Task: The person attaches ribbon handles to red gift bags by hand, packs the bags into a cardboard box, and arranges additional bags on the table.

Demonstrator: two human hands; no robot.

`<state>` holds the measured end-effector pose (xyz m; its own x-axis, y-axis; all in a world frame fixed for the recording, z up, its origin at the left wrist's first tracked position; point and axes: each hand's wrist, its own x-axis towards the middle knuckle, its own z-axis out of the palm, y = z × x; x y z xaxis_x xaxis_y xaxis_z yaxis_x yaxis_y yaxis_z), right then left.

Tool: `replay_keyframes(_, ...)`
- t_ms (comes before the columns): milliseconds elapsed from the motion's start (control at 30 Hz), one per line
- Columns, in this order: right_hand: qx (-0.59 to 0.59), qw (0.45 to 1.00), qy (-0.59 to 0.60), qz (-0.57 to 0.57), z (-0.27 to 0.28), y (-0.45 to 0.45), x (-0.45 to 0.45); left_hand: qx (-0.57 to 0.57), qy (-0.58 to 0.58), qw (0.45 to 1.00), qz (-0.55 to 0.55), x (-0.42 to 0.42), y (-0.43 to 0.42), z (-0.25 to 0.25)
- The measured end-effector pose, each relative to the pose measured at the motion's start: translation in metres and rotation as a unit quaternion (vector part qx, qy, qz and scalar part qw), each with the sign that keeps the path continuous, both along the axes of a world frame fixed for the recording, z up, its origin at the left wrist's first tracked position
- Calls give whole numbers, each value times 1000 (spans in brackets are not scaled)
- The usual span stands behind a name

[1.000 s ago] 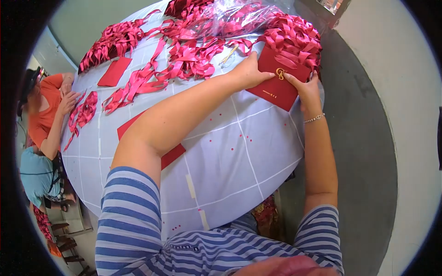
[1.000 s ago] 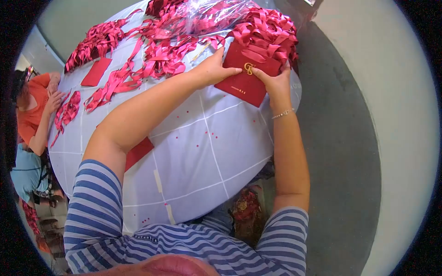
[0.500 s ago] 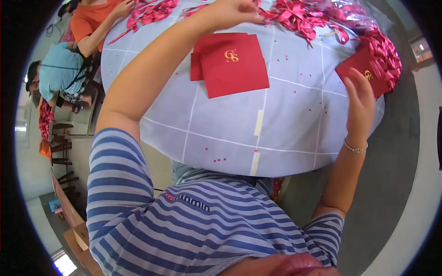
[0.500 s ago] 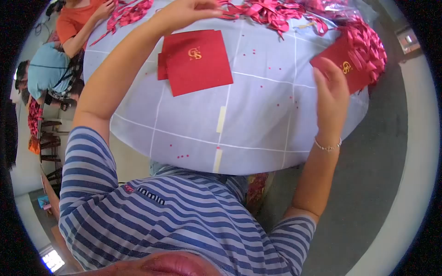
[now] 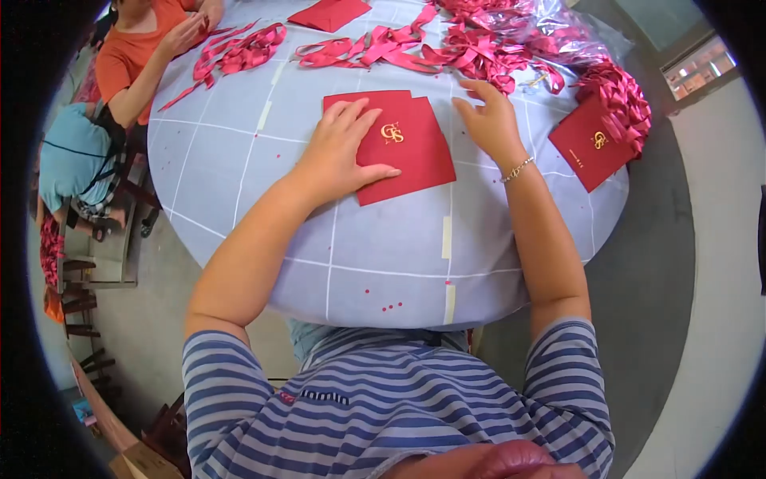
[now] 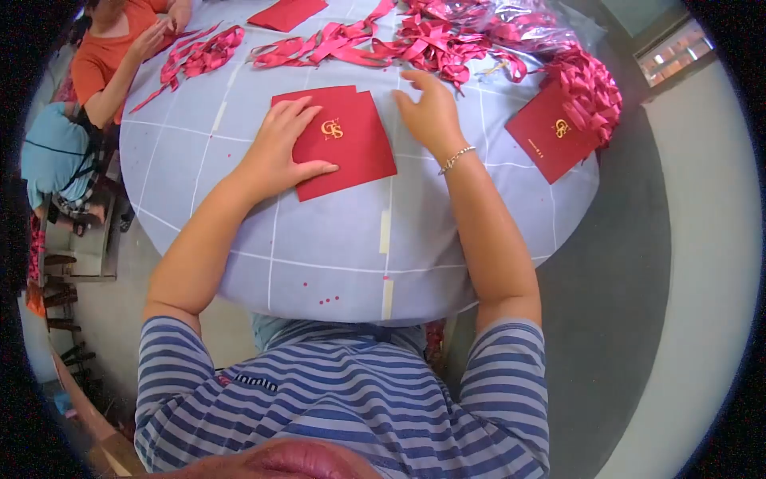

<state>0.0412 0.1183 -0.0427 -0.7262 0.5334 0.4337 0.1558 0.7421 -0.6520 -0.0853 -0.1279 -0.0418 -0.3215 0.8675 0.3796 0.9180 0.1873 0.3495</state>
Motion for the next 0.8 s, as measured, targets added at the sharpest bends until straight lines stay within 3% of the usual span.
replay_keyframes(133,55,993,-42,-95,-9,59,7,20,-16,1000,-8,-2,0,4)
replay_keyframes(233,182,956,-72,-221,-8,70,12,14,-24,999,-26,-3,-1,6)
replay_keyframes(333,134,953,-175,-208,-6,70,15,44,-21,998,-42,-1,-5,12)
replay_keyframes(467,117,974,-101,-168,-19,82,18,86,-10,995,-47,5,-7,27)
replay_keyframes(567,150,968,-119,-164,-17,73,23,105,-36,993,-33,10,-9,29)
replay_keyframes(633,-56,989,-89,-103,-7,59,23,106,-55,993,-22,8,-9,27)
replay_keyframes(700,-264,964,-29,-6,14,36,25,75,-113,990,-31,5,-10,24)
replay_keyframes(800,-407,907,49,98,42,7,25,41,-171,984,-25,2,-9,18)
